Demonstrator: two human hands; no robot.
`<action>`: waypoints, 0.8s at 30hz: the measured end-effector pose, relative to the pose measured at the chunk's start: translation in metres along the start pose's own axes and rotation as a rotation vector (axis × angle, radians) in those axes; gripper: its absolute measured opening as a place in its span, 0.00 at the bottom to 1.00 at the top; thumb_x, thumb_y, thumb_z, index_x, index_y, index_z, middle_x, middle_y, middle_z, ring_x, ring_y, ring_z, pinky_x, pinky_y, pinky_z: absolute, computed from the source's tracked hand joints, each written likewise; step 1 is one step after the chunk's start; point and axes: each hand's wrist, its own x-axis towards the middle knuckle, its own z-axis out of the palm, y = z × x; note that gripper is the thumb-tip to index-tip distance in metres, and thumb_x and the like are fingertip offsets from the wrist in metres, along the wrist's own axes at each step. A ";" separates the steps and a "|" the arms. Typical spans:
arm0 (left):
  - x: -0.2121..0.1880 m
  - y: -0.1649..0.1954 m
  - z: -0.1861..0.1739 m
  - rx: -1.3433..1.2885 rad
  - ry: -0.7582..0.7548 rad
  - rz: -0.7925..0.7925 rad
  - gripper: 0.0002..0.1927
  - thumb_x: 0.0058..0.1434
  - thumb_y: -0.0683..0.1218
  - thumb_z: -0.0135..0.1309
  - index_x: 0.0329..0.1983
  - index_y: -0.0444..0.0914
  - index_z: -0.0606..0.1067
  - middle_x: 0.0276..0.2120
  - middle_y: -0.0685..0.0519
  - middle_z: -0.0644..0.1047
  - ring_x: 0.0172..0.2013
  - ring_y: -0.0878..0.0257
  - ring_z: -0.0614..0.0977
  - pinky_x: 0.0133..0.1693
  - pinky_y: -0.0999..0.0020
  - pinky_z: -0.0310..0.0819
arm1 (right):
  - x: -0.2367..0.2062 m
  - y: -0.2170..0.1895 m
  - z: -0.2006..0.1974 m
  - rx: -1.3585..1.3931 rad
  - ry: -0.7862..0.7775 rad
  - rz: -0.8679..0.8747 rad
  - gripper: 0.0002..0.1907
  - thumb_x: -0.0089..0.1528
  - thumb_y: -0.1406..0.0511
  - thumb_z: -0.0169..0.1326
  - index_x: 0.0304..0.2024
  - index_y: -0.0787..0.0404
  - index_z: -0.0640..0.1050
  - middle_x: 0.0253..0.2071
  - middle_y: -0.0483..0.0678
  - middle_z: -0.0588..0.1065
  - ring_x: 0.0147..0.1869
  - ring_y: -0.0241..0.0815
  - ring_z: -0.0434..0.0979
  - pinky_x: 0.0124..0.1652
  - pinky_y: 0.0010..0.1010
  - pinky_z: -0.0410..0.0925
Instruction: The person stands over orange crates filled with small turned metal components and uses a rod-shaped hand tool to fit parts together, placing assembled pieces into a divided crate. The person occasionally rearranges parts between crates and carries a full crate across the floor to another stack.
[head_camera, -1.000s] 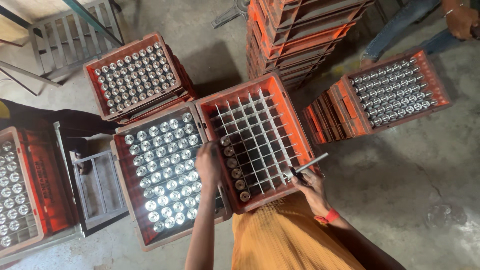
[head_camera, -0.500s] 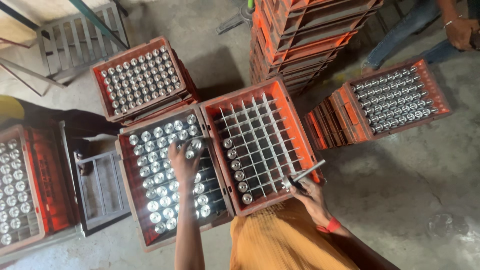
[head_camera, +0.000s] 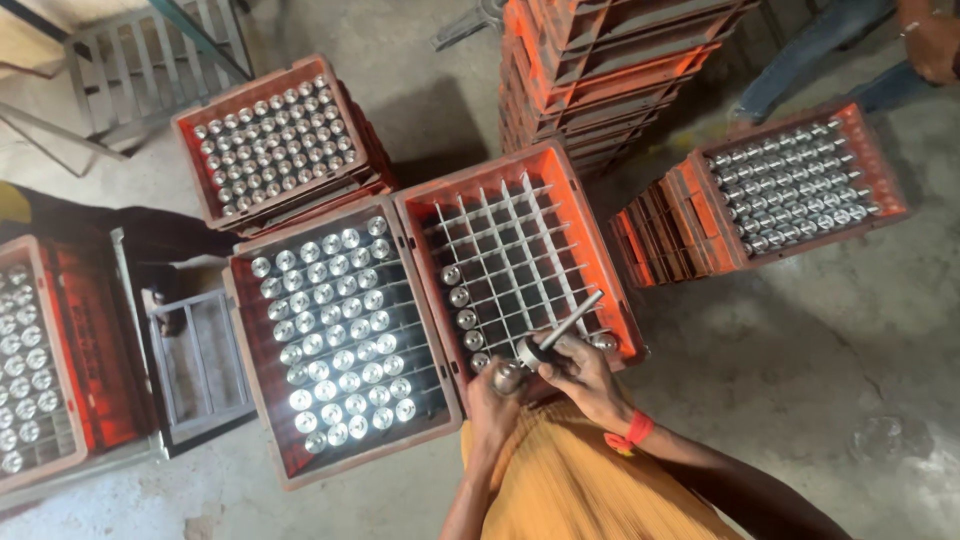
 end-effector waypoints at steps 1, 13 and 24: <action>-0.004 0.005 0.000 0.028 -0.035 -0.035 0.14 0.50 0.44 0.67 0.37 0.36 0.77 0.27 0.47 0.81 0.28 0.57 0.82 0.34 0.63 0.76 | 0.001 -0.005 0.003 0.027 -0.032 -0.032 0.25 0.62 0.67 0.61 0.61 0.68 0.72 0.63 0.51 0.73 0.64 0.40 0.73 0.60 0.32 0.70; 0.002 0.014 -0.006 -0.037 -0.501 -0.007 0.26 0.50 0.50 0.67 0.52 0.37 0.78 0.39 0.44 0.84 0.39 0.54 0.86 0.42 0.61 0.79 | 0.003 0.013 -0.041 -0.269 -0.253 -0.155 0.24 0.62 0.61 0.62 0.58 0.64 0.76 0.62 0.52 0.76 0.64 0.46 0.77 0.58 0.38 0.70; 0.183 -0.004 -0.047 0.748 0.190 0.339 0.41 0.52 0.42 0.61 0.70 0.32 0.62 0.62 0.36 0.71 0.37 0.41 0.84 0.36 0.55 0.81 | 0.020 0.041 -0.085 0.017 0.391 -0.028 0.21 0.61 0.72 0.60 0.57 0.66 0.78 0.41 0.40 0.77 0.43 0.29 0.74 0.43 0.22 0.68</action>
